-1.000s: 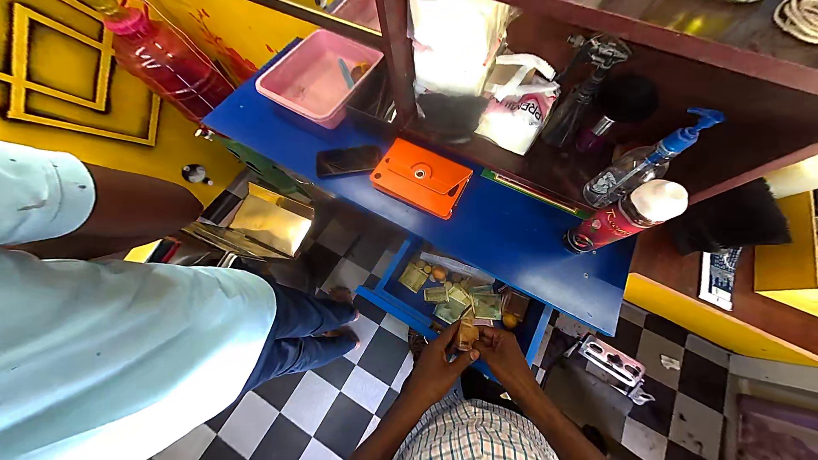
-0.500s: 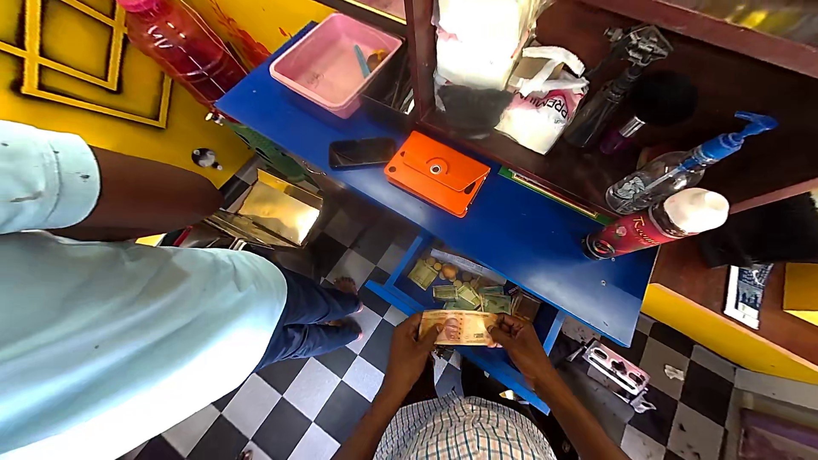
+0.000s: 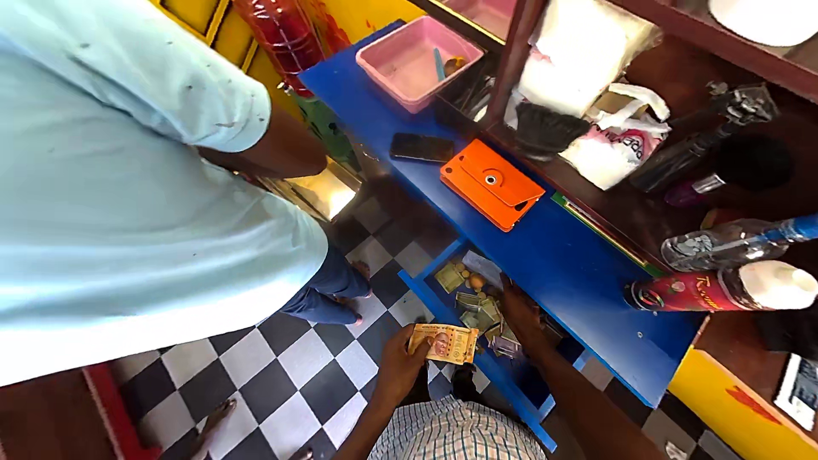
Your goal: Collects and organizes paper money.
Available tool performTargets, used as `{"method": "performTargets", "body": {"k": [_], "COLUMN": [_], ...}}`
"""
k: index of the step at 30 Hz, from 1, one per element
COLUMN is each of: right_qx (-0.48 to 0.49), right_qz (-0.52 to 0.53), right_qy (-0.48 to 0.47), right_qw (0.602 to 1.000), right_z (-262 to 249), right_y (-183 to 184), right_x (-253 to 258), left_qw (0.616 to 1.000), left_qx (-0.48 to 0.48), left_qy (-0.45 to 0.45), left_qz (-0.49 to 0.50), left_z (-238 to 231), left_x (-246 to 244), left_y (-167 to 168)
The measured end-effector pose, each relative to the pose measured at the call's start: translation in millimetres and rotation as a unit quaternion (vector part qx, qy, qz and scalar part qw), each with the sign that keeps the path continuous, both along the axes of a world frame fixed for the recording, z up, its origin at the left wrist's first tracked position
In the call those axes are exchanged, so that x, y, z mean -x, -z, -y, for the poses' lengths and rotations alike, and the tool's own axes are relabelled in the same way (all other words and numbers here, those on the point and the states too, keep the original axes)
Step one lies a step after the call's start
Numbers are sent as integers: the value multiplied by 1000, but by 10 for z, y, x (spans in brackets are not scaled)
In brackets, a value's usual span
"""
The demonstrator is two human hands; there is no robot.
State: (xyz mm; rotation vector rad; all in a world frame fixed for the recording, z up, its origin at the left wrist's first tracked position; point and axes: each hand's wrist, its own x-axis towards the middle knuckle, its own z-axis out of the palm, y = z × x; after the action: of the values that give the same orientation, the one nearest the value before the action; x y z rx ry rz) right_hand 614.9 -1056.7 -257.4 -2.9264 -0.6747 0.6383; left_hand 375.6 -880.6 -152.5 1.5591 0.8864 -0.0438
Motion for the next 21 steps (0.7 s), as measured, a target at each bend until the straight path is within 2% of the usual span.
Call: {"method": "performTargets", "body": {"k": [5,9,13,17,19,21], "right_qx": [-14,-30,6,-82,-93,-73], "right_qz": [9,-5,-42,-31,16,44], "right_qy": [-23,52,39,152,130,53], "right_qw": [1000,998,998,985,987,995], "right_z": [67,68,87,50,69,128], "right_y": [43,-101,-120,-101,-36,9], "right_x": [-51,-47,-107,-96,-69,-66], "left_qw": [999,999,998,997,996,996], "left_qx": [11,9,12,24,26,26], "left_qy": [-33,-50,-65,-76,-80,-84], "left_qz": [-2,-3,3,-6,-6,-2], "left_z": [83,100,94,87,90,98], "left_x": [153,228,260,256,264,270], "left_y": [29,66,76,57,66,84]}}
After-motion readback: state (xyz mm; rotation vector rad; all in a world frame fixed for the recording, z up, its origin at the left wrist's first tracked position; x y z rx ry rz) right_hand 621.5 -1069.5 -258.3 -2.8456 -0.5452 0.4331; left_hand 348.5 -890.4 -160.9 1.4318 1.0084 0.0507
